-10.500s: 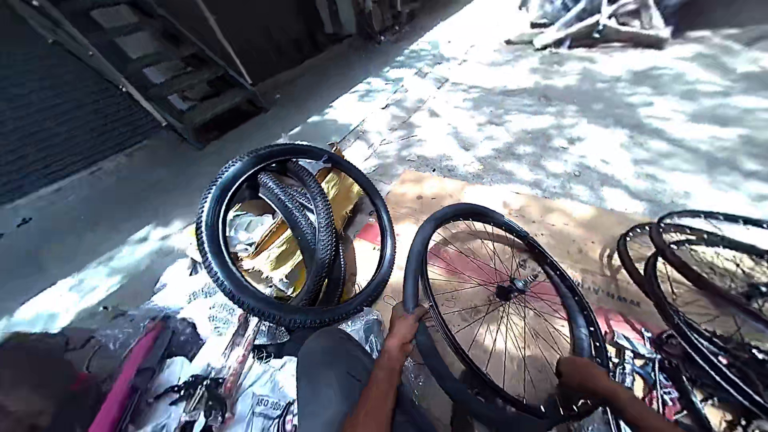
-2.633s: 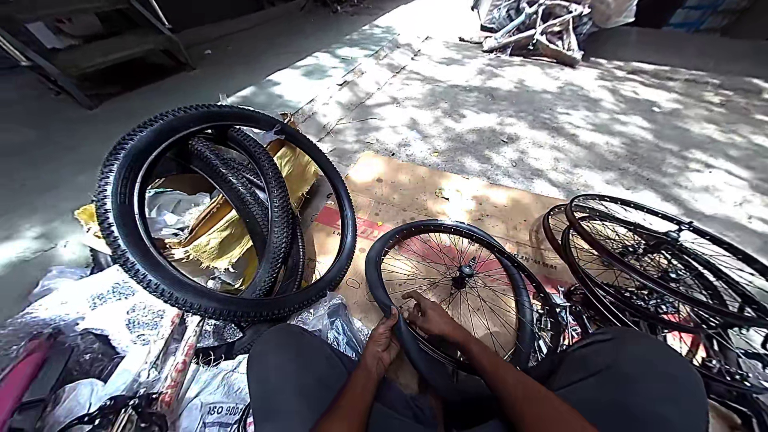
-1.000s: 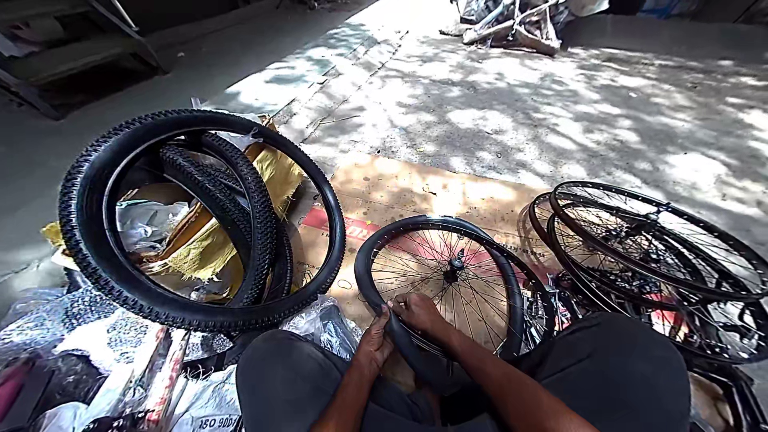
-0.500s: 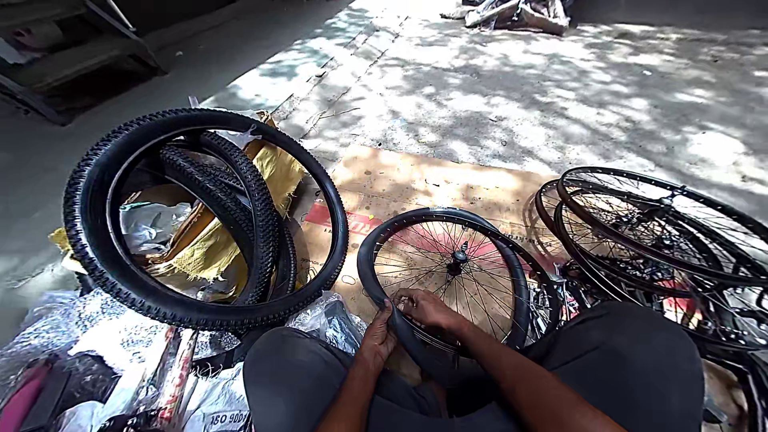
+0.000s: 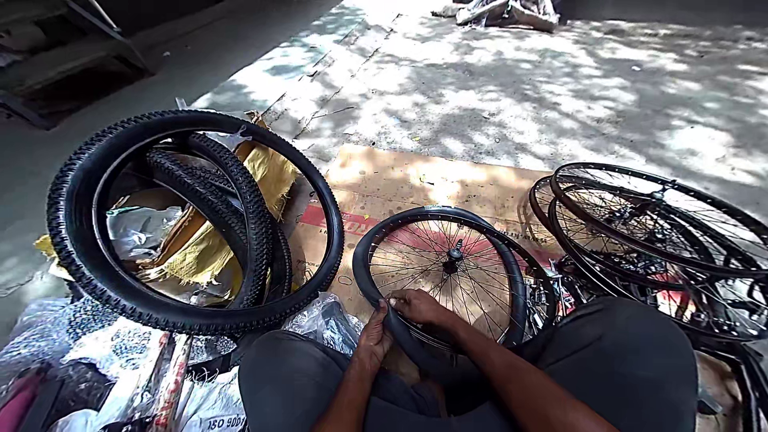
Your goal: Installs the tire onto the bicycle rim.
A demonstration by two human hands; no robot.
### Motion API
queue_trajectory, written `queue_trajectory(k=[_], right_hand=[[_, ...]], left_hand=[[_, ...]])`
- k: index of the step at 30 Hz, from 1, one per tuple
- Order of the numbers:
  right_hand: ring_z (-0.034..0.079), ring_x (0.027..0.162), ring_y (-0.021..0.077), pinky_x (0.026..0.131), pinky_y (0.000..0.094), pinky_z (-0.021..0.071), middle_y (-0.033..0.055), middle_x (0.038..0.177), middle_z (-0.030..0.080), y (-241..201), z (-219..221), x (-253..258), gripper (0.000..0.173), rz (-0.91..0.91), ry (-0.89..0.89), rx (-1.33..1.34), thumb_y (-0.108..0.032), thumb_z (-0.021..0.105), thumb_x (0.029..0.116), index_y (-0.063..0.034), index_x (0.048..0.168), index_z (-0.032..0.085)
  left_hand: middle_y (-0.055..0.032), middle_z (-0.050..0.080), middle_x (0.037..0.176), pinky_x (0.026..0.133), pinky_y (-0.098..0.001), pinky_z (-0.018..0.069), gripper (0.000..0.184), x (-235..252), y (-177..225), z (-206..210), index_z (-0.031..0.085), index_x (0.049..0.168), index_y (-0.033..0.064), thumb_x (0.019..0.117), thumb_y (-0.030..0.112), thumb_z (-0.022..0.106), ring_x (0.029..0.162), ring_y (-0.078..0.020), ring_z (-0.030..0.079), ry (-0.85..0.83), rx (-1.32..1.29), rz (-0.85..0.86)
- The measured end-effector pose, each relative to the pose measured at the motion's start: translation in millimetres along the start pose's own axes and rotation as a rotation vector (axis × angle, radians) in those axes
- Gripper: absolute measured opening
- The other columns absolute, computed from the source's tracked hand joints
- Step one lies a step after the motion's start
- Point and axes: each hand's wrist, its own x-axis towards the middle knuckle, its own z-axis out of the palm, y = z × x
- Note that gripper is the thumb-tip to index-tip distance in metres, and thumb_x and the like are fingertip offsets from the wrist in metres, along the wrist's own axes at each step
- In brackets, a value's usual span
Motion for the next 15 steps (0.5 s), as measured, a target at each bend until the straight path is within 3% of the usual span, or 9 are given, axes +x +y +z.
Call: queue_trajectory(k=[3, 7, 8, 10, 12, 13, 15], right_hand=[[0.067, 0.082, 0.0282, 0.078, 0.0545, 0.0533, 0.0109, 0.090, 0.070, 5.0, 0.8, 1.6, 0.022, -0.041, -0.031, 0.007, -0.025, 0.056, 0.1041, -0.0163, 0.122, 0.066], [0.068, 0.083, 0.0287, 0.078, 0.0533, 0.0527, 0.0108, 0.086, 0.070, 1.9, 9.1, 3.8, 0.035, 0.025, 0.054, -0.074, -0.040, 0.049, 0.1077, -0.0130, 0.103, 0.071], [0.068, 0.082, 0.0282, 0.078, 0.0530, 0.0527, 0.0107, 0.086, 0.070, 1.9, 9.2, 3.6, 0.034, 0.031, 0.091, -0.054, -0.040, 0.050, 0.1076, -0.0128, 0.105, 0.071], [0.071, 0.088, 0.0294, 0.085, 0.0549, 0.0548, 0.0125, 0.096, 0.074, 1.8, 3.2, -0.7, 0.029, 0.059, 0.196, 0.022, -0.033, 0.053, 0.1067, -0.0145, 0.120, 0.072], [0.070, 0.088, 0.0324, 0.082, 0.0553, 0.0552, 0.0177, 0.101, 0.073, -3.7, -12.5, -11.2, 0.031, 0.167, 0.340, 0.228, -0.029, 0.053, 0.1078, -0.0095, 0.125, 0.069], [0.064, 0.080, 0.0279, 0.073, 0.0480, 0.0529, 0.0168, 0.098, 0.069, -5.5, -20.2, -15.2, 0.030, 0.246, 0.419, 0.443, -0.028, 0.053, 0.1083, -0.0066, 0.124, 0.068], [0.049, 0.060, 0.0097, 0.054, 0.0263, 0.0433, 0.0023, 0.083, 0.057, -3.3, -32.5, -14.0, 0.024, 0.417, 0.518, 0.956, -0.027, 0.051, 0.1086, -0.0079, 0.116, 0.064]], left_hand=[[-0.0148, 0.069, 0.115, 0.089, -0.0425, 0.0583, 0.034, 1.5, 0.3, -2.7, 0.056, 0.134, 0.0082, 0.1071, 0.028, 0.052, 0.102, -0.0252, 0.069, 0.015, 0.009, -0.004], [-0.0157, 0.068, 0.116, 0.090, -0.0438, 0.0578, 0.034, 2.2, -1.4, -2.3, 0.054, 0.136, 0.0084, 0.1079, 0.028, 0.050, 0.104, -0.0259, 0.068, 0.024, 0.029, -0.010], [-0.0160, 0.069, 0.114, 0.088, -0.0437, 0.0586, 0.035, 3.2, -0.5, -3.5, 0.054, 0.135, 0.0083, 0.1077, 0.029, 0.050, 0.102, -0.0263, 0.069, 0.039, 0.026, -0.007], [-0.0172, 0.069, 0.112, 0.080, -0.0422, 0.0599, 0.037, 6.8, -0.7, -11.1, 0.056, 0.134, 0.0073, 0.1080, 0.032, 0.049, 0.092, -0.0270, 0.070, 0.092, 0.023, 0.014], [-0.0173, 0.069, 0.113, 0.074, -0.0395, 0.0587, 0.040, 11.0, -3.0, -22.2, 0.054, 0.137, 0.0074, 0.1098, 0.035, 0.044, 0.084, -0.0256, 0.069, 0.166, 0.065, 0.030], [-0.0171, 0.068, 0.113, 0.073, -0.0395, 0.0583, 0.041, 13.5, -3.8, -27.4, 0.053, 0.138, 0.0068, 0.1104, 0.036, 0.043, 0.083, -0.0252, 0.068, 0.200, 0.087, 0.031], [-0.0179, 0.068, 0.112, 0.074, -0.0408, 0.0586, 0.041, 16.5, -3.0, -33.4, 0.053, 0.136, 0.0056, 0.1109, 0.036, 0.041, 0.084, -0.0262, 0.068, 0.223, 0.091, 0.025]])
